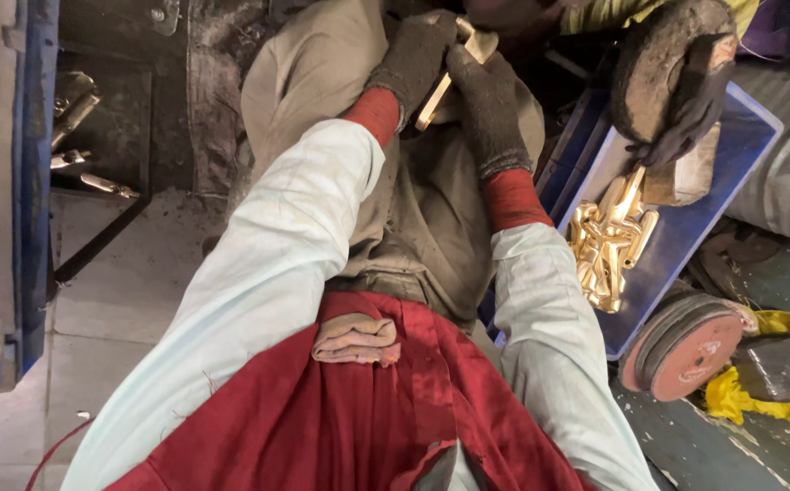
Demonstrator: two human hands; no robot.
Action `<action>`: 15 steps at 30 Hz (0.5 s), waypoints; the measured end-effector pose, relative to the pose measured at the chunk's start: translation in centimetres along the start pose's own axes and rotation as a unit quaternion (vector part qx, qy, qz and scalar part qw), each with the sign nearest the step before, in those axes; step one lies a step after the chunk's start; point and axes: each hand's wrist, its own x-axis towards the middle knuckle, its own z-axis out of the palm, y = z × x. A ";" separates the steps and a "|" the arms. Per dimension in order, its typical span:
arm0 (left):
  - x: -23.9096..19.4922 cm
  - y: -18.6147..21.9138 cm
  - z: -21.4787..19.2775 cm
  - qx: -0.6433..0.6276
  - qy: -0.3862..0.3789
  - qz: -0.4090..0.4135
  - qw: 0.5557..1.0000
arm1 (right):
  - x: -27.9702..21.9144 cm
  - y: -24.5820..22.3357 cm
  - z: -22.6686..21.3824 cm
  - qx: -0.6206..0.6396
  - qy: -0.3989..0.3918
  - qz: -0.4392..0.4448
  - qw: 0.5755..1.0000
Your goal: The person polishes brass metal components by holding them against a rotating polishing wheel. The person takes each component from a blue bin, applies it to the spinning wheel while rotating the object by hand, and then places the finished piece into another blue bin.
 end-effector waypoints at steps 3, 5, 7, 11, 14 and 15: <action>0.0 -1.4 1.6 0.026 0.005 -0.005 1.000 | 0.3 0.8 0.2 -0.006 0.011 -0.031 0.999; -0.1 -2.1 2.4 -0.001 0.006 -0.009 1.000 | 0.5 0.9 0.3 -0.071 0.031 -0.028 0.997; 0.1 -2.6 3.1 -0.003 0.008 0.003 1.000 | -0.2 -0.1 0.4 -0.289 0.048 -0.131 0.947; 1.0 -3.1 5.2 0.040 -0.018 0.061 0.997 | -3.6 -3.8 1.2 -0.232 0.090 -0.080 0.965; 0.0 -3.1 5.0 0.015 0.014 0.069 0.997 | -4.5 -5.5 1.9 -0.426 0.079 -0.185 0.882; 0.1 -3.2 4.5 -0.001 0.040 0.069 0.997 | -4.2 -5.9 1.8 -0.600 0.061 -0.289 0.743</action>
